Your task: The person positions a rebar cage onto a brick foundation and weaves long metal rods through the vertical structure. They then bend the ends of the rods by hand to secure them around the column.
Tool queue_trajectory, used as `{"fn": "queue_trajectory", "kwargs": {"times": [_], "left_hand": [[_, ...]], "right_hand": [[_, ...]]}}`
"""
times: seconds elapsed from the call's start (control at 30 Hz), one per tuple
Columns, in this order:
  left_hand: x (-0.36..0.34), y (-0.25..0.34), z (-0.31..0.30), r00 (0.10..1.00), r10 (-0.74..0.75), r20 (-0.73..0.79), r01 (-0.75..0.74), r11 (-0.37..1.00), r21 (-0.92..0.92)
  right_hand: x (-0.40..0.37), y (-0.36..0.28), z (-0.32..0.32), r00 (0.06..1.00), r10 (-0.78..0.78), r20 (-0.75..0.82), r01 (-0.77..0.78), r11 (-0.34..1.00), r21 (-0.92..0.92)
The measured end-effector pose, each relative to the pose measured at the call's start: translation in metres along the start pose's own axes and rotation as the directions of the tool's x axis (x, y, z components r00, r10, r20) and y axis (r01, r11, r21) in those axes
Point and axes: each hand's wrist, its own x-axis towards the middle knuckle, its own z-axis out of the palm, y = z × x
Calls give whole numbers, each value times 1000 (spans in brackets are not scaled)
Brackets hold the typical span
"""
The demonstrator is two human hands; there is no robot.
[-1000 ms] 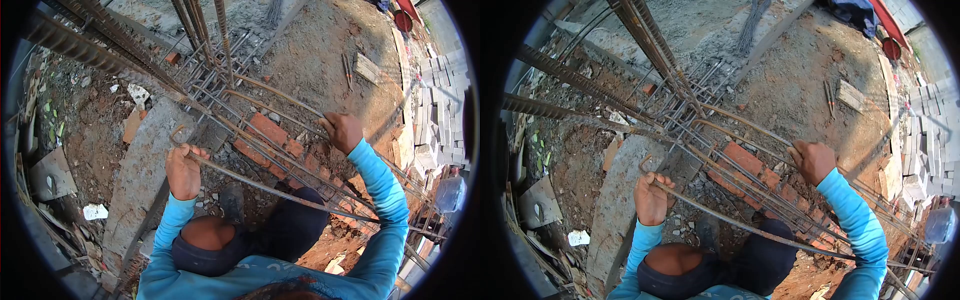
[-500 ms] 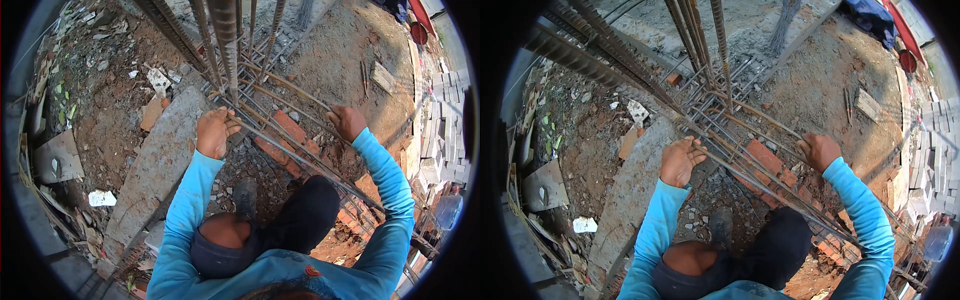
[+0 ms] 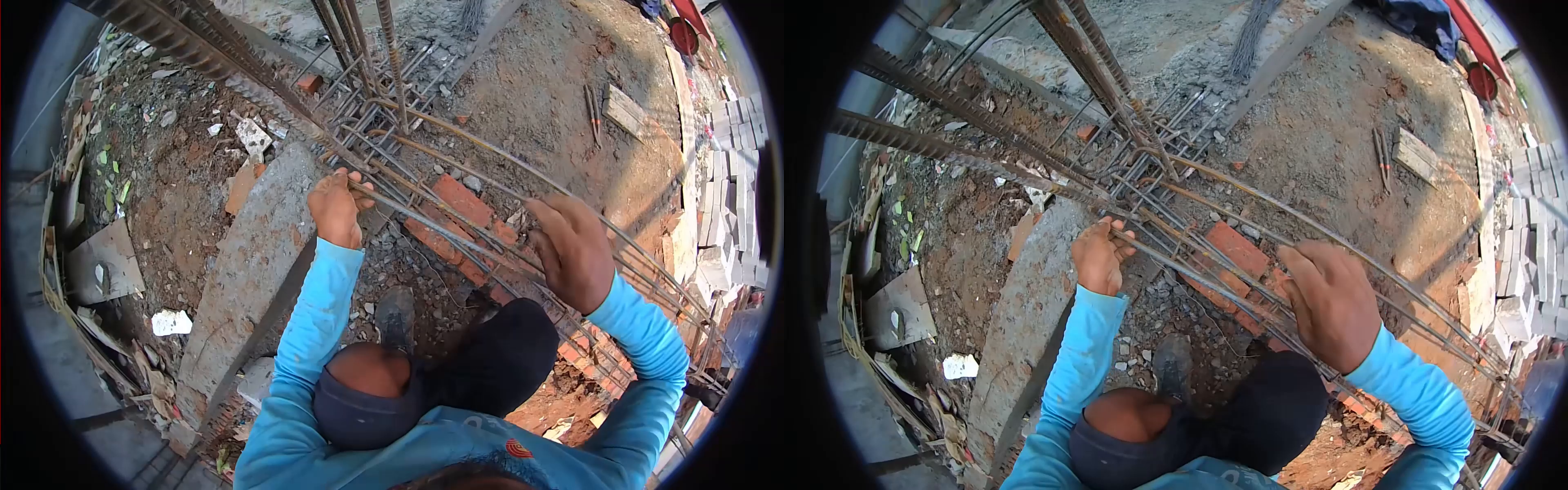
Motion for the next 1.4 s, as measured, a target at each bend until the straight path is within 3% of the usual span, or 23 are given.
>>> {"fn": "queue_trajectory", "kwargs": {"times": [0.03, 0.1, 0.13, 0.2, 0.23, 0.27, 0.33, 0.4, 0.47, 0.53, 0.57, 0.63, 0.67, 0.77, 0.8, 1.03, 1.1, 1.17, 1.27, 1.33, 1.4], "left_hand": [[2, 1, -2, 1000, 1, 2, -1, 1000, 16], [5, 3, -11, 995, -46, 85, 47, 999, -18], [11, 2, -19, 990, -69, 122, 71, 997, -14], [9, 6, -15, 990, -79, 120, 80, 997, -6], [9, 8, -15, 991, -86, 104, 87, 996, -1], [10, 8, -18, 987, -91, 136, 91, 996, 11], [10, 8, -21, 984, -106, 146, 103, 994, 31], [13, 12, -21, 984, -98, 151, 94, 995, 31], [16, 15, -22, 975, -121, 186, 107, 991, 84], [19, 20, -20, 973, -122, 197, 107, 990, 87], [21, 22, -20, 970, -126, 209, 110, 990, 85], [28, 22, -20, 963, -146, 226, 128, 988, 92], [26, 20, -14, 968, -146, 203, 127, 986, 106], [23, 22, -12, 974, -132, 186, 109, 986, 125], [23, 25, -11, 976, -131, 173, 101, 979, 175], [28, 40, -8, 981, -110, 160, 52, 943, 330], [31, 40, -3, 978, -139, 152, 70, 918, 389], [33, 37, 0, 973, -175, 153, 88, 887, 453], [29, 38, -3, 960, -205, 192, 77, 850, 521], [10, 32, -12, 974, -97, 205, -12, 881, 472], [-30, 16, -16, 966, -110, 232, -5, 894, 447]], "right_hand": [[-16, -18, -21, 995, 20, 96, -43, 968, 249], [-46, -47, -61, 909, -62, 412, -229, 753, 617], [-70, -51, -53, 910, -41, 413, -249, 742, 623], [-104, -39, -22, 877, 3, 481, -399, 563, 724], [-118, -20, -6, 863, 57, 502, -478, 409, 777], [-133, -7, 8, 769, 193, 609, -623, 11, 782], [-151, 22, 59, 551, 379, 743, -790, -48, 611], [-153, 19, 124, 523, 598, 607, -645, -189, 741], [-119, 6, 150, 690, 694, 206, -216, -74, 974], [-89, 13, 177, 665, 742, -90, 76, 53, 996], [-82, 24, 191, 677, 731, -90, 72, 56, 996], [-65, 46, 208, 824, 525, -214, 360, -193, 913], [-56, 35, 198, 802, 583, -129, 380, -332, 863], [-50, 23, 186, 820, 556, -139, 422, -422, 803], [-47, 16, 181, 775, 623, -110, 417, -371, 830], [-42, 6, 175, 764, 633, -123, 418, -341, 842], [-43, 10, 180, 750, 643, -154, 439, -310, 843], [-46, 20, 186, 791, 542, -284, 446, -192, 874], [-43, 21, 187, 780, 550, -297, 472, -206, 857], [-46, 19, 187, 783, 554, -283, 466, -221, 857], [-47, 15, 186, 784, 565, -255, 457, -248, 854]]}}
